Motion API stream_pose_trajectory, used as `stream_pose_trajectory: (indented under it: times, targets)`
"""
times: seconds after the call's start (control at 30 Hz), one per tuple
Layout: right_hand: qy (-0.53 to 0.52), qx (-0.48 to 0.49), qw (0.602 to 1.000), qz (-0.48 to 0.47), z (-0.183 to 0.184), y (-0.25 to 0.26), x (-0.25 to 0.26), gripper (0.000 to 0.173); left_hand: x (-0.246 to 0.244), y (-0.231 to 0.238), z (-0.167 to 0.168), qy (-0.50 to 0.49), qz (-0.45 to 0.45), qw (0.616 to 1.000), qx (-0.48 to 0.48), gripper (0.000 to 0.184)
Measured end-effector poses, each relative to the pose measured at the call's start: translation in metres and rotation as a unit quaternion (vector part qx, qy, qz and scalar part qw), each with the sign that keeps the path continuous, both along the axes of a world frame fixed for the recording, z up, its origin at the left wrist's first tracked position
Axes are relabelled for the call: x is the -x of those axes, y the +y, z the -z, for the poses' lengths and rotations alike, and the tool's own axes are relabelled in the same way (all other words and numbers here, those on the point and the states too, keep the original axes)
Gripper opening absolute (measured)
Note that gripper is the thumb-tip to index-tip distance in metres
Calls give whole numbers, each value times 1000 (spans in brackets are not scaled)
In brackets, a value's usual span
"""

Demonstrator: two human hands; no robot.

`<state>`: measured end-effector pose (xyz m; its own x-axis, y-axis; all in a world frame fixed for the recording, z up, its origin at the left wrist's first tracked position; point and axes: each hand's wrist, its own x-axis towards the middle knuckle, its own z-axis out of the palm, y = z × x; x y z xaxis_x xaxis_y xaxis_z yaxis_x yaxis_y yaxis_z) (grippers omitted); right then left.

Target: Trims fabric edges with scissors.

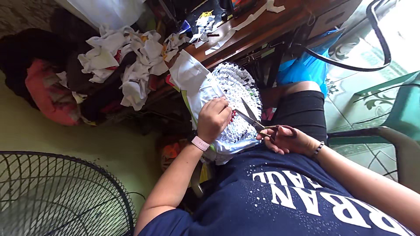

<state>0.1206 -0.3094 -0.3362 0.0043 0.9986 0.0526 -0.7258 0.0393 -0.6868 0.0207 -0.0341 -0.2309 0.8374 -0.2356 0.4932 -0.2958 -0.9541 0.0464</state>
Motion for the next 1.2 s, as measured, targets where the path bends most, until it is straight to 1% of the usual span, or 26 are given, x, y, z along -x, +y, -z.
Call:
stream_pose_trajectory:
  times: [0.33, 0.43, 0.57, 0.8, 0.97, 1.2]
  targets:
    - [12, 0, 1000, -7, 9, 1, 0, 67, -1, -4, -14, 48, 2, 997, -62, 17]
    - [7, -3, 1000, -5, 10, 1, 0, 68, -4, -3, -20, 69, 8, 995, -70, 14]
    - [3, -2, 1000, 0, 9, 1, 1, 68, -5, -3, -22, 74, 8, 995, -69, 13]
    - [19, -12, 1000, 5, 7, 0, 2, 67, -8, -6, -20, 60, -8, 996, -61, 14]
    - [15, -7, 1000, 7, 6, 0, 2, 68, -8, -12, -16, 45, -26, 995, -82, 14]
    - [17, -5, 1000, 15, 0, -1, 3, 67, -7, -11, -8, -4, -23, 997, -78, 13]
